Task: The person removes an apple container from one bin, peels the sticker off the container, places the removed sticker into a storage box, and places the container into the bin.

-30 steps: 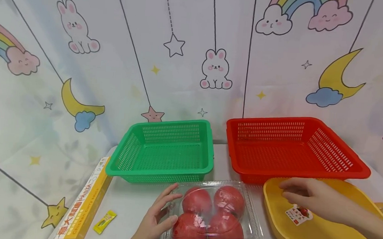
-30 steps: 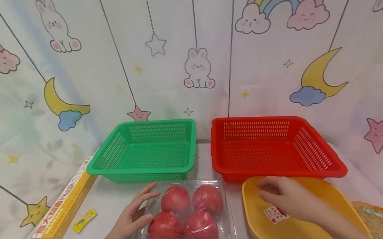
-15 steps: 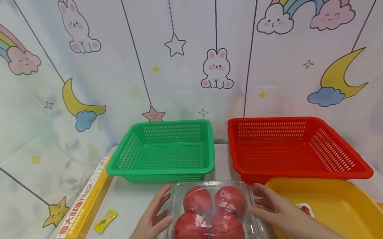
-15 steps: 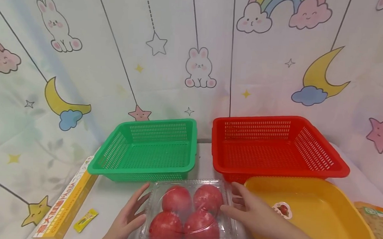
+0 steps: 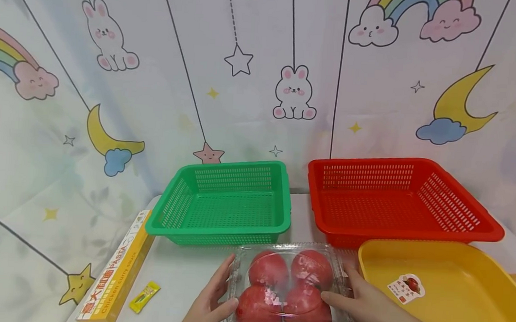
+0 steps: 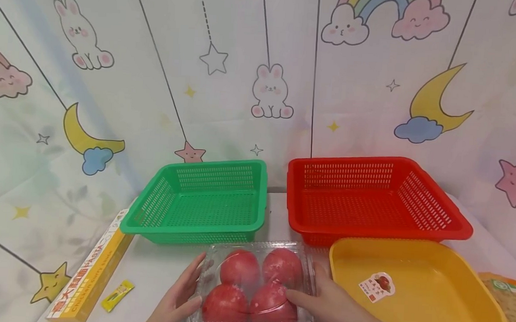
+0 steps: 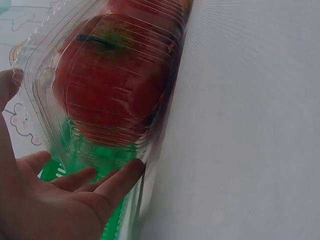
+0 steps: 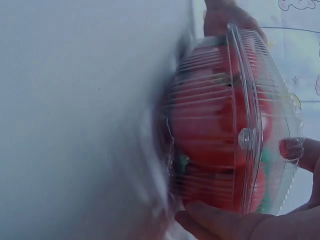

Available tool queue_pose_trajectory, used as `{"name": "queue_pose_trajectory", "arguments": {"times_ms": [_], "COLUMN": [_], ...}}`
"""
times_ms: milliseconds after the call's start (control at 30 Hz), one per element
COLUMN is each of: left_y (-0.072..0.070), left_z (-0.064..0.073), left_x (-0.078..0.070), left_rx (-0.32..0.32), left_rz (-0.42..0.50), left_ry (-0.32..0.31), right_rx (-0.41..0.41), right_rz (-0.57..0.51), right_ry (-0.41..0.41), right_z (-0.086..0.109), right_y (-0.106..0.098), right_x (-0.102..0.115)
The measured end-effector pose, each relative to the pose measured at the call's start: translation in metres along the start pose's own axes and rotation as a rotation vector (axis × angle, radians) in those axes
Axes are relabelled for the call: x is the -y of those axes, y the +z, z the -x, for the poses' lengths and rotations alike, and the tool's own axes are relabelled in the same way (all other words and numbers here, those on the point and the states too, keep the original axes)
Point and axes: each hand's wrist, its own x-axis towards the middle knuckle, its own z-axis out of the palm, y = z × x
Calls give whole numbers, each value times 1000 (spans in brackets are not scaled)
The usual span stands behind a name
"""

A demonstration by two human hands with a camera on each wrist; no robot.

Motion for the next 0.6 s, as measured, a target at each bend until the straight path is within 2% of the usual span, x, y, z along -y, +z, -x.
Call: {"name": "queue_pose_trajectory", "arguments": {"times_ms": [100, 200, 400, 500, 600], "left_y": [2, 0, -8, -10, -11], "left_z": [1, 1, 1, 0, 0], "left_x": [0, 1, 6, 7, 7], "left_rx": [-10, 4, 104, 140, 145], "left_rz": [4, 14, 95, 154, 185], "left_ry": [-14, 3, 79, 79, 58], "right_rx": [33, 83, 177, 243, 257], "right_rz": [-119, -261, -369, -479, -518], "right_ry": [23, 16, -29, -17, -27], "right_z": [0, 0, 4, 6, 6], "right_y": [2, 1, -3, 0, 4], "right_x": [-3, -7, -10, -10, -10]}}
